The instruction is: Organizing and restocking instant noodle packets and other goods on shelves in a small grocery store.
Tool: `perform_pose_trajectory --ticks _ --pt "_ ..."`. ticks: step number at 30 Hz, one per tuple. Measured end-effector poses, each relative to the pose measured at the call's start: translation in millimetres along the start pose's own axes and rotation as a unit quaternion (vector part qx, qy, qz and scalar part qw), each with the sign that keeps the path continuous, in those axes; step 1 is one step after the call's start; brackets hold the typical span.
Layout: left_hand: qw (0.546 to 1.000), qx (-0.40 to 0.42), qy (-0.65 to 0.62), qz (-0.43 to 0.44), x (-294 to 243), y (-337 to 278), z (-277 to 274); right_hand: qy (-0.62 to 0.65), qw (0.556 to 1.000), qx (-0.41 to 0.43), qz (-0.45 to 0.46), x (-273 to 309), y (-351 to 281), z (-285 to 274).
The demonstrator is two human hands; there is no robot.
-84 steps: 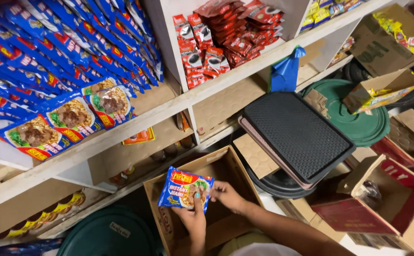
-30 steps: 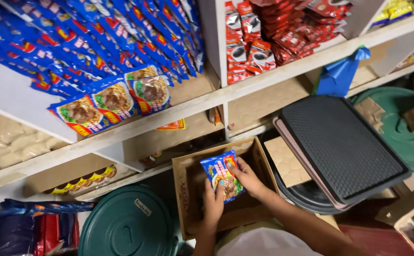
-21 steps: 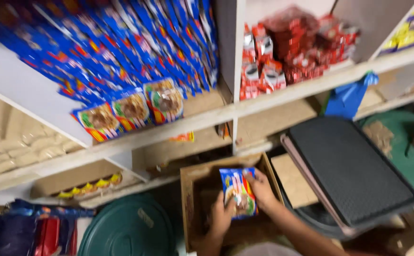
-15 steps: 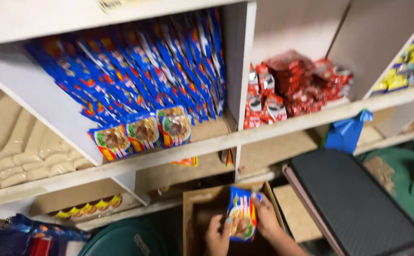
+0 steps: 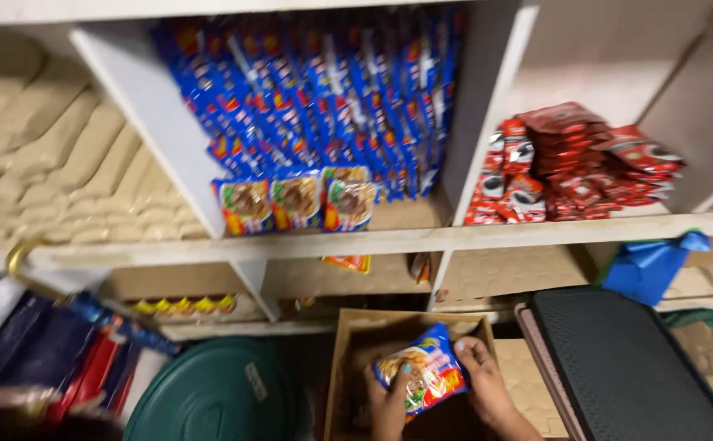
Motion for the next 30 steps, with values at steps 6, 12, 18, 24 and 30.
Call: perform_pose_trajectory --ticks 6,12,18,24,30 --pt "0.942 0.035 0.311 0.116 -13.8 -10.7 -6.5 -0.312 0.949 0.048 -0.015 13.1 -7.3 9.8" --pt "0.896 0.031 0.396 0.198 -63.9 -38.1 8.5 -0.251 0.964 -0.007 -0.091 27.9 -22.7 15.7" --pt "0.906 0.030 0.392 0.158 -75.9 -59.3 17.5 -0.334 0.928 -0.024 -0.161 38.4 -27.9 8.5" --pt "0.953 0.037 0.292 0.067 -6.6 -48.5 -20.2 -0.185 0.978 -0.029 -0.087 21.9 -15.8 -18.3" --pt "0.989 0.014 0.145 -0.030 -11.5 -47.4 -3.4 -0.122 0.992 0.022 0.008 27.9 -22.3 -1.4"
Point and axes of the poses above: each hand's wrist, its own y-axis towards the middle knuckle, its own z-axis out of the palm, x = y × z, the point moved 8 cm from there along y, towards the middle knuckle, and after that the axes turned 9 degrees about -y, right-handed, at the moved point
